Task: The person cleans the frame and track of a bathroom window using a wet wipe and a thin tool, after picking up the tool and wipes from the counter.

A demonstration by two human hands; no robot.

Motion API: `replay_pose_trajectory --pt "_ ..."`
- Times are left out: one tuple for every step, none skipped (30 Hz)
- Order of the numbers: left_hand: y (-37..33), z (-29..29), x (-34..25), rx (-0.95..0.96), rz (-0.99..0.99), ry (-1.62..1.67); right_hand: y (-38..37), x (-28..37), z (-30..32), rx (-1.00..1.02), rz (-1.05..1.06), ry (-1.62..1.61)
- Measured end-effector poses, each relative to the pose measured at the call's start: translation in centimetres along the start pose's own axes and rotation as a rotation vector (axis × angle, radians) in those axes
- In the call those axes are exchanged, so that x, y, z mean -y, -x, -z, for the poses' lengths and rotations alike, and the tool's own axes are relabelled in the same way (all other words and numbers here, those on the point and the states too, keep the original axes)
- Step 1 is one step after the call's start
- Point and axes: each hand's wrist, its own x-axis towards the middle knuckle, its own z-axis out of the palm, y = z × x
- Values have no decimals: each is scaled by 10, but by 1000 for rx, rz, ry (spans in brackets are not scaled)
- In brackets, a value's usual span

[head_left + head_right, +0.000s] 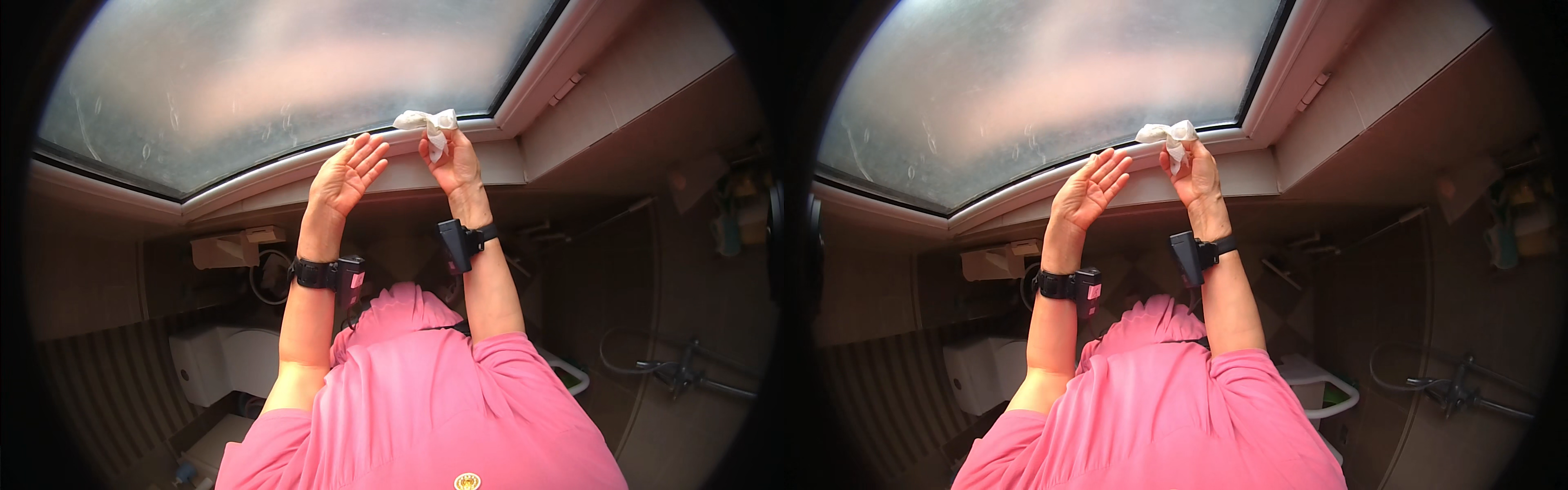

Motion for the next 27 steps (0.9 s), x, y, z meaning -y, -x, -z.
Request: replay_pose_trajectory --pt "-4 -5 4 -2 0 6 2 1 3 44 -13 -1" --pt "-6 -6 4 9 2 6 6 -1 2 93 -17 3" --pt "-9 -6 4 17 3 31 10 -2 1 95 -7 6" --pt "-11 -6 3 25 3 57 16 -2 1 61 34 130" --pt "-14 -6 4 40 6 80 20 -1 4 22 74 253" --pt "-17 -6 5 49 8 81 24 -1 9 22 83 257" --pt "-18 -6 6 53 12 110 26 -1 16 59 118 388" --pt "-18 -8 9 57 19 140 31 1 19 92 152 521" --pt "-17 -11 11 67 21 129 33 2 20 103 160 627" --pt "-16 -13 13 74 23 133 32 1 19 101 166 633" --pt "-18 -12 17 83 13 156 34 -3 12 33 208 687" --pt "-18 -12 18 91 -3 175 35 -6 2 -29 249 738" --pt "-18 -11 20 87 -11 198 38 -7 -6 16 235 702" --pt "-18 -11 22 86 -10 195 38 -9 -11 14 235 699" --pt "-19 -10 25 94 -35 185 37 -12 -14 32 201 659" --pt "-21 -9 27 102 -61 176 34 -13 -17 51 168 619" --pt "-21 -8 27 127 -61 180 30 -16 -15 47 164 640" --pt "-23 -8 28 125 -59 177 27 -20 -12 45 164 636" --pt "-24 -7 30 133 -71 161 23 -24 -9 -4 229 681" --pt "-23 -7 29 140 -87 147 21 -27 -10 -50 293 728" --pt "-22 -6 27 138 -89 146 21 -29 -9 -122 334 726" --pt "-20 -4 24 157 -60 148 21 -29 -8 -121 332 725" --pt "-18 -4 20 178 -32 151 21 -29 -8 -268 461 760" --pt "-18 -6 17 178 -33 152 21 -28 -8 -416 590 791" --pt "-17 -7 14 166 -19 159 19 -26 -9 -414 589 792" --pt "-16 -8 12 151 -4 164 17 -24 -12 -477 689 952" --pt "-17 -10 10 159 20 177 15 -23 -15 -538 787 1112"
